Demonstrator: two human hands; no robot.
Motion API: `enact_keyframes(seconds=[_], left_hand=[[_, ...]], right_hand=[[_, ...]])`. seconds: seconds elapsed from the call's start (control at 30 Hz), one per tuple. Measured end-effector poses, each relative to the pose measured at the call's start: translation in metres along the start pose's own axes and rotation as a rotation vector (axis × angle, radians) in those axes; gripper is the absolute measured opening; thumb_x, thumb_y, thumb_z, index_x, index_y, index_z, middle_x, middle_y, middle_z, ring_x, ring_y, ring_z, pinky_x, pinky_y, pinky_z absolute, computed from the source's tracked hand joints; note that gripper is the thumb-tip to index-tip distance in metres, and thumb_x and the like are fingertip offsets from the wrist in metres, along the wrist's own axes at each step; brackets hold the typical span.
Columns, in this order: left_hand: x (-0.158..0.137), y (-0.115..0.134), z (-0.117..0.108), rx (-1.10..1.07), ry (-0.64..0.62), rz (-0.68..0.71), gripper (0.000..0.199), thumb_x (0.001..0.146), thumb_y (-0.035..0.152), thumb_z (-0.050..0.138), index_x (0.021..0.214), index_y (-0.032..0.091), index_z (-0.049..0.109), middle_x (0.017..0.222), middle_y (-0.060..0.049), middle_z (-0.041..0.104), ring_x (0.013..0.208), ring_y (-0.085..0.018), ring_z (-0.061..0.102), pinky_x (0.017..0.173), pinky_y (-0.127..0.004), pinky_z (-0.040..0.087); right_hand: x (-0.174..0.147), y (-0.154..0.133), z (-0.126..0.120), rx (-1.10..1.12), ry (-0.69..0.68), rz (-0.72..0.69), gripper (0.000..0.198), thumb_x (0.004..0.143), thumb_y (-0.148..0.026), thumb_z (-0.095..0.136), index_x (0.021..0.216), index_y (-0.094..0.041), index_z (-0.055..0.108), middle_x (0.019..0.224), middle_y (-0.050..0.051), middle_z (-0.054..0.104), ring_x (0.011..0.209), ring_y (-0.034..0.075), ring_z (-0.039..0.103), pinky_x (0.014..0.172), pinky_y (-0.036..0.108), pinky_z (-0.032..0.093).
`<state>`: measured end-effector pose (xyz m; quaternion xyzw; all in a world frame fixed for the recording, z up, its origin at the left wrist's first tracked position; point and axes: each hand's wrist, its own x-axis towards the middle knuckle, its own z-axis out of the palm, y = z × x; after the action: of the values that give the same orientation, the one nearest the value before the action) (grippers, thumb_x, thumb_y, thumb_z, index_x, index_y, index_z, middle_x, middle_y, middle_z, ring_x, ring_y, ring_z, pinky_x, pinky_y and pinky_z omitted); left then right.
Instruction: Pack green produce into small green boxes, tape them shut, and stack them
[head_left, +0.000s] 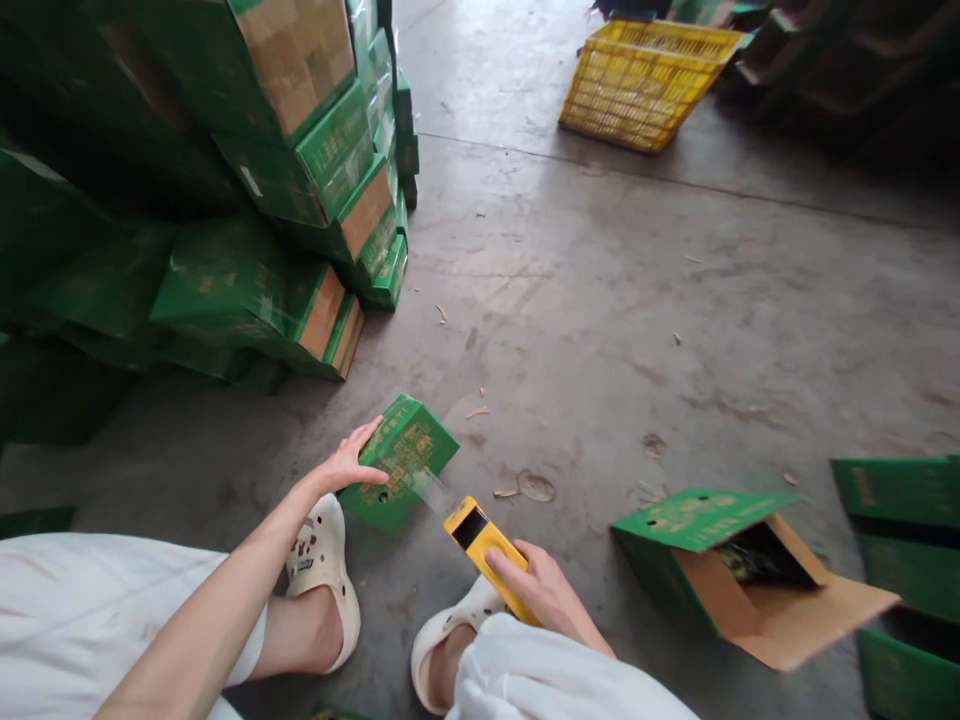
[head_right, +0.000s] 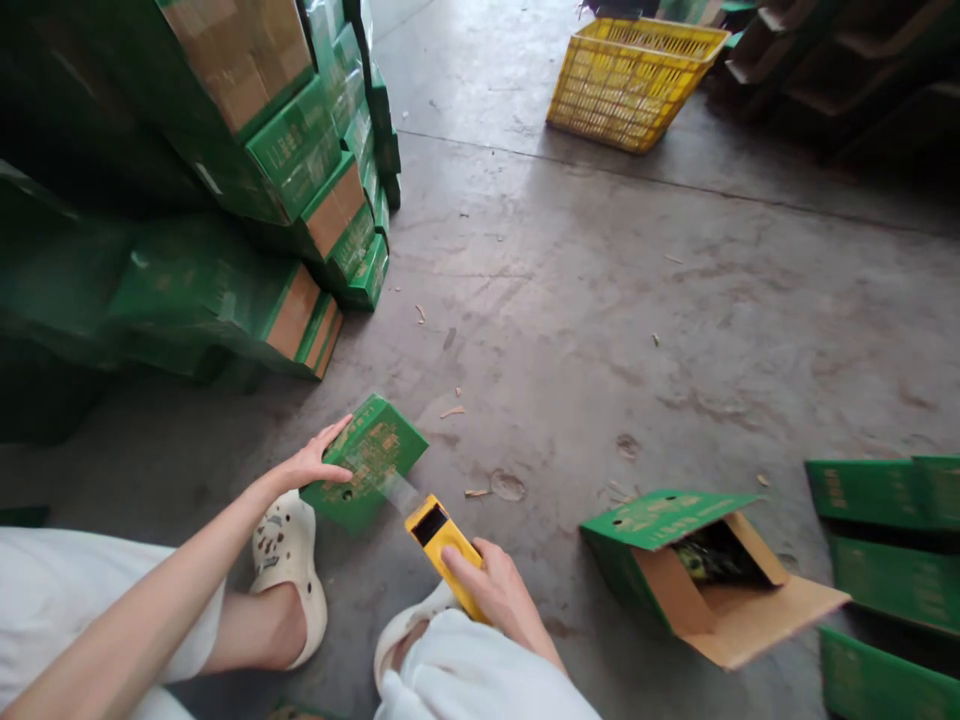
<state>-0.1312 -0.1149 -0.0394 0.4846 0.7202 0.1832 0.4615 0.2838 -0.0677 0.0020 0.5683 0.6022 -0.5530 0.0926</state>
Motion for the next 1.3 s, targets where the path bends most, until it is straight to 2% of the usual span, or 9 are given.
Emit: enact_keyframes(seconds=[0.2,0.27,0.37,0.57,0.7,0.87,1.07,1.17,1.3], left_hand=[[0.009,-0.019,-0.017,-0.217,-0.012,-0.023,0.123,0.066,0.056,0.088,0.169,0.025,0.03,0.171,-0.013,0.039,0.155,-0.036,0.04,0.128,-0.049,0.032],[0.009,-0.03,-0.025,-0.206,0.102,-0.06,0.115,0.069,0.061,0.084,0.166,0.023,0.036,0.166,-0.014,0.046,0.152,-0.035,0.044,0.126,-0.048,0.035],[0.004,-0.032,-0.025,0.025,0.332,-0.093,0.102,0.078,0.065,0.075,0.164,0.022,0.041,0.166,-0.016,0.045,0.154,-0.034,0.041,0.127,-0.05,0.032],[-0.007,0.015,0.023,0.588,0.296,-0.261,0.142,0.058,0.065,0.09,0.172,0.033,0.011,0.178,-0.023,0.001,0.161,-0.053,0.006,0.115,-0.08,0.021],[-0.007,0.044,0.034,0.664,0.298,-0.311,0.133,0.064,0.051,0.086,0.171,0.034,0.01,0.171,-0.027,0.017,0.152,-0.053,0.027,0.109,-0.078,0.03],[-0.022,0.071,0.062,0.477,0.317,-0.381,0.128,0.064,0.054,0.084,0.169,0.037,0.013,0.165,-0.025,0.026,0.148,-0.051,0.034,0.108,-0.072,0.035],[-0.037,0.084,0.122,0.074,0.092,-0.277,0.123,0.061,0.052,0.086,0.166,0.037,0.023,0.16,-0.018,0.039,0.146,-0.046,0.043,0.113,-0.063,0.041],[-0.03,0.067,0.117,-0.054,0.073,-0.131,0.117,0.063,0.044,0.085,0.165,0.028,0.03,0.157,-0.018,0.046,0.145,-0.039,0.048,0.118,-0.053,0.041],[-0.03,0.041,0.089,-0.022,0.32,-0.065,0.091,0.079,0.045,0.072,0.16,0.022,0.038,0.161,-0.017,0.047,0.15,-0.033,0.046,0.124,-0.05,0.036]], right_hand=[[0.051,-0.043,0.023,-0.247,0.01,-0.008,0.05,0.092,-0.066,0.054,0.084,-0.018,0.066,0.083,0.008,0.073,0.08,0.023,0.067,0.063,0.029,0.035],[0.066,-0.067,0.029,-0.28,-0.001,-0.027,0.051,0.094,-0.067,0.054,0.087,-0.018,0.068,0.088,0.01,0.075,0.081,0.023,0.067,0.064,0.028,0.034],[0.081,-0.098,0.035,-0.31,-0.025,-0.041,0.052,0.096,-0.067,0.054,0.093,-0.018,0.069,0.092,0.011,0.076,0.084,0.023,0.068,0.065,0.028,0.035],[0.088,-0.11,0.04,-0.303,-0.046,-0.065,0.053,0.097,-0.066,0.052,0.098,-0.017,0.071,0.094,0.012,0.075,0.086,0.024,0.068,0.066,0.029,0.037],[0.085,-0.102,0.041,-0.251,-0.033,-0.073,0.051,0.097,-0.066,0.052,0.096,-0.019,0.073,0.093,0.013,0.075,0.087,0.026,0.069,0.066,0.03,0.039],[0.053,-0.081,0.005,-0.256,-0.016,-0.077,0.051,0.095,-0.065,0.054,0.094,-0.017,0.072,0.092,0.01,0.075,0.086,0.026,0.069,0.066,0.029,0.037],[-0.013,-0.057,-0.059,-0.348,-0.015,0.047,0.048,0.094,-0.061,0.055,0.091,-0.017,0.072,0.086,0.009,0.076,0.077,0.023,0.068,0.061,0.028,0.035],[-0.014,-0.071,-0.059,-0.369,-0.032,0.037,0.05,0.094,-0.063,0.056,0.09,-0.016,0.072,0.088,0.01,0.077,0.078,0.023,0.068,0.061,0.028,0.035],[0.016,-0.124,-0.034,-0.389,-0.046,-0.087,0.051,0.095,-0.063,0.055,0.091,-0.016,0.074,0.088,0.011,0.077,0.082,0.024,0.071,0.062,0.027,0.038]])
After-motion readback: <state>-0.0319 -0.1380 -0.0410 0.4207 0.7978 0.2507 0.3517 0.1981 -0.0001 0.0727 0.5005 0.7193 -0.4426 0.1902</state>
